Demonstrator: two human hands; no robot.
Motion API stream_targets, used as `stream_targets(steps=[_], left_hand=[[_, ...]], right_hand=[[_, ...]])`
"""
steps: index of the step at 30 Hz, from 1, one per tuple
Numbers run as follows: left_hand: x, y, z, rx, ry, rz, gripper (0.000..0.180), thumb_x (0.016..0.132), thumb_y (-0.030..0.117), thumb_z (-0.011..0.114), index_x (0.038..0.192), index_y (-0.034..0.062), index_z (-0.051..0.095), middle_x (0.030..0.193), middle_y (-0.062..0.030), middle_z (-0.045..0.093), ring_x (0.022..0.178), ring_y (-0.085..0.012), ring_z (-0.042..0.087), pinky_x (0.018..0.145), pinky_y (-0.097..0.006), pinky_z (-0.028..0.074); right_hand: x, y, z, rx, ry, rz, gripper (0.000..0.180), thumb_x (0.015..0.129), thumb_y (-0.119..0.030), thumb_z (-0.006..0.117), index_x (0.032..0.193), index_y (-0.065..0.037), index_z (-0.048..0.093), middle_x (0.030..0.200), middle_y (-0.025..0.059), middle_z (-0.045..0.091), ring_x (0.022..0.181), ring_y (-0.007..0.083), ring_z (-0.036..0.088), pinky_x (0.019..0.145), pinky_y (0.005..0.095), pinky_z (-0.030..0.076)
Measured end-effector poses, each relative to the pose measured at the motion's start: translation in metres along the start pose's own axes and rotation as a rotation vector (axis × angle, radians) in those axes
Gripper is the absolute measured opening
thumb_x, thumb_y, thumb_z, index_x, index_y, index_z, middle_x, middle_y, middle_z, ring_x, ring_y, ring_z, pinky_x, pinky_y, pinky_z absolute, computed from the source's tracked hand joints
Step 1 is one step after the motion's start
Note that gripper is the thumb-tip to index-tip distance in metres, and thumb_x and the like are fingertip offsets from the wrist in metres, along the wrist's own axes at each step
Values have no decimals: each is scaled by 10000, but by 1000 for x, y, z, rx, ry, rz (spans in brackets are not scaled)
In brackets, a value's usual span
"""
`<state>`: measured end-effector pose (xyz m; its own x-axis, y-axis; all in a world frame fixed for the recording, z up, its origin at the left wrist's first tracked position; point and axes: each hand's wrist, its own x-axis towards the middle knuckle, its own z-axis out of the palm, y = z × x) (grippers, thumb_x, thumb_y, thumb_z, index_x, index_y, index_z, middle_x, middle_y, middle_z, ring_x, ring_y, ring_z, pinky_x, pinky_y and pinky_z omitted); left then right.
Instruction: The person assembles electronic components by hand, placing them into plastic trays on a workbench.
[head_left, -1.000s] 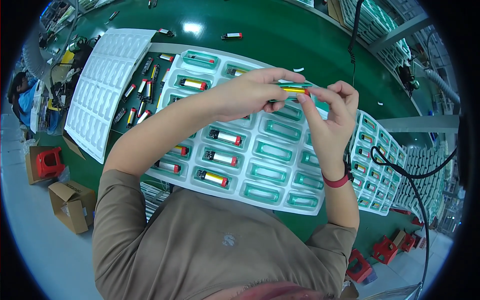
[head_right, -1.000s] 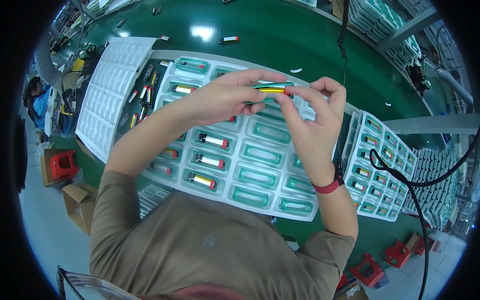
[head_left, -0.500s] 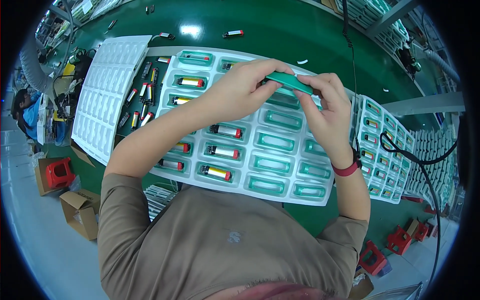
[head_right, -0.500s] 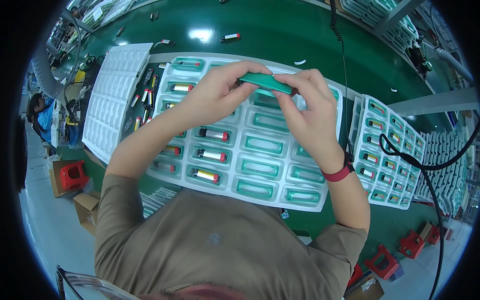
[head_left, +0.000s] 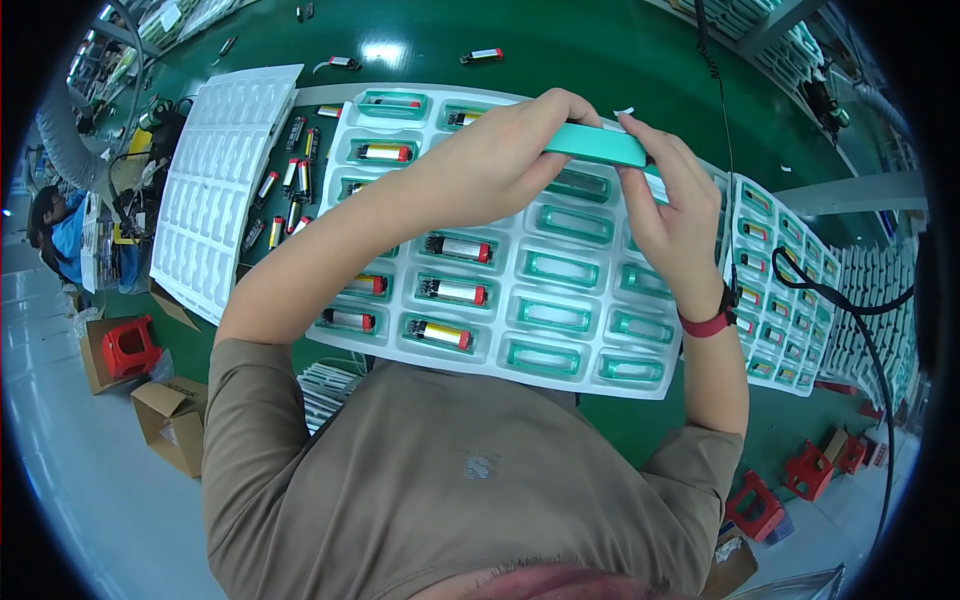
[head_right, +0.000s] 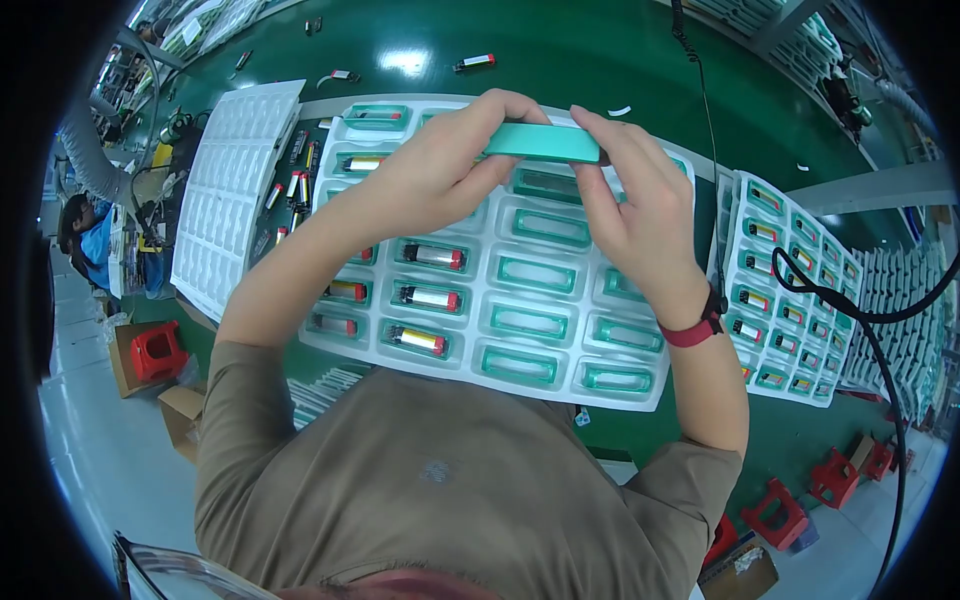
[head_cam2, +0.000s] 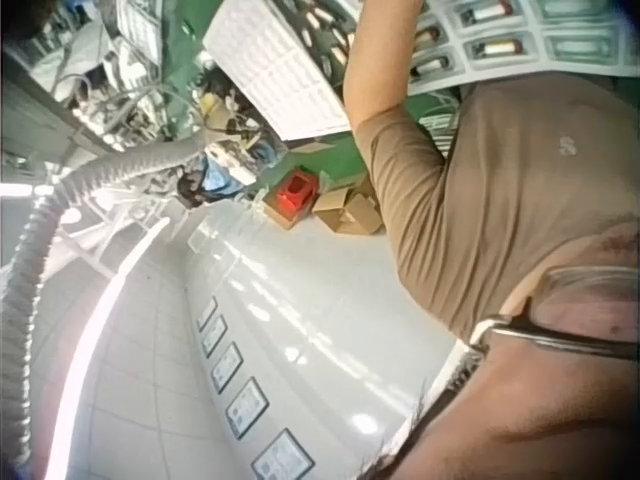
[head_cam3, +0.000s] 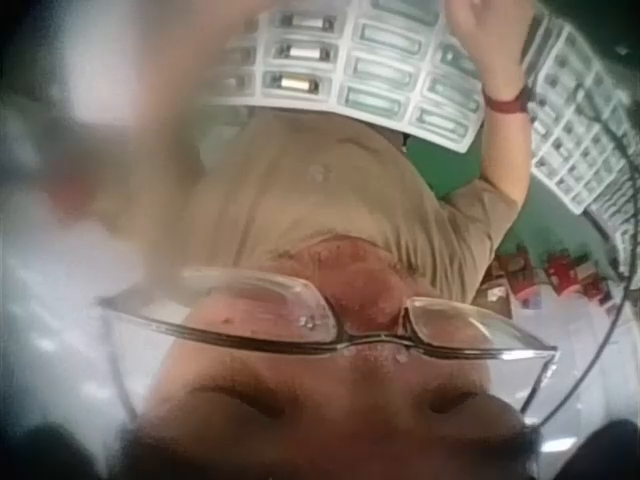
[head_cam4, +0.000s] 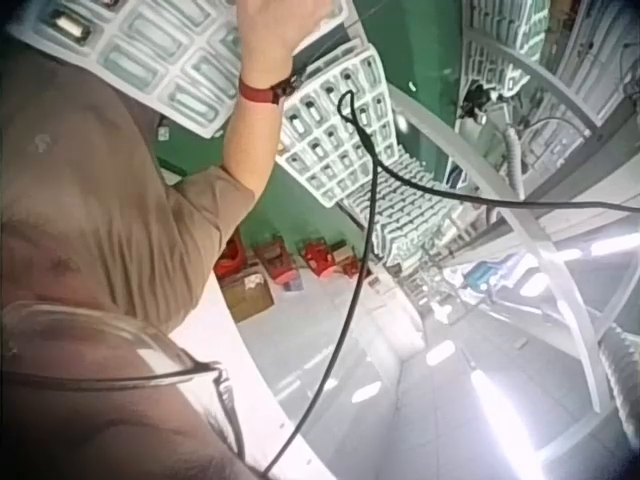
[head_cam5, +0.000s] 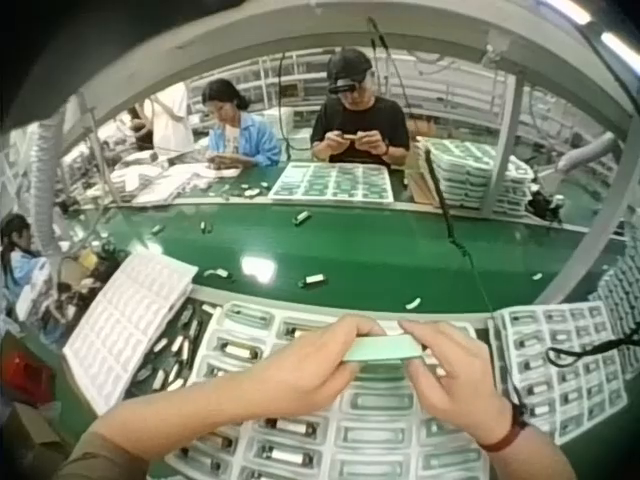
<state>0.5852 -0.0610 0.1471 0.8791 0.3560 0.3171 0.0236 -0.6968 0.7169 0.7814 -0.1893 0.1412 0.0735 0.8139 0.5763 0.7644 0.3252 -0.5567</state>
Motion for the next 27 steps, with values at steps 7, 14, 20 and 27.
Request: stream_targets(steps=[7, 14, 20, 27], left_hand=[[-5, -18, 14, 137, 150, 199, 370, 891, -39, 595, 1253, 31, 550, 1074, -158, 636, 994, -357, 638, 852, -422, 530], [-6, 1, -7, 650, 128, 327, 310, 797, 8, 665, 1104, 26, 622, 1036, -105, 645, 986, -284, 651, 829, -377, 558], [-10, -8, 8, 793, 84, 315, 252, 777, 51, 662, 1022, 29, 610, 923, -69, 618, 889, -216, 646, 763, -313, 569], [-2, -13, -12, 302, 24, 222, 322, 832, 48, 731, 1139, -13, 659, 1029, -118, 690, 956, -221, 676, 758, -277, 567]], right_hand=[[-4, 18, 12, -101, 54, -258, 353, 797, 51, 706, 1147, 12, 692, 927, 142, 696, 762, 267, 666, 674, 348, 535], [3, -11, 10, -336, -100, -215, 553, 783, 40, 701, 1327, 31, 605, 950, 129, 643, 830, 275, 642, 713, 362, 527], [-8, -10, 16, -444, -197, -263, 493, 771, 57, 668, 1261, 62, 622, 945, 122, 618, 864, 277, 626, 731, 388, 523], [-15, 0, 12, 102, -144, 138, 352, 871, 48, 672, 1221, 51, 631, 1006, 104, 680, 946, 202, 672, 807, 325, 538]])
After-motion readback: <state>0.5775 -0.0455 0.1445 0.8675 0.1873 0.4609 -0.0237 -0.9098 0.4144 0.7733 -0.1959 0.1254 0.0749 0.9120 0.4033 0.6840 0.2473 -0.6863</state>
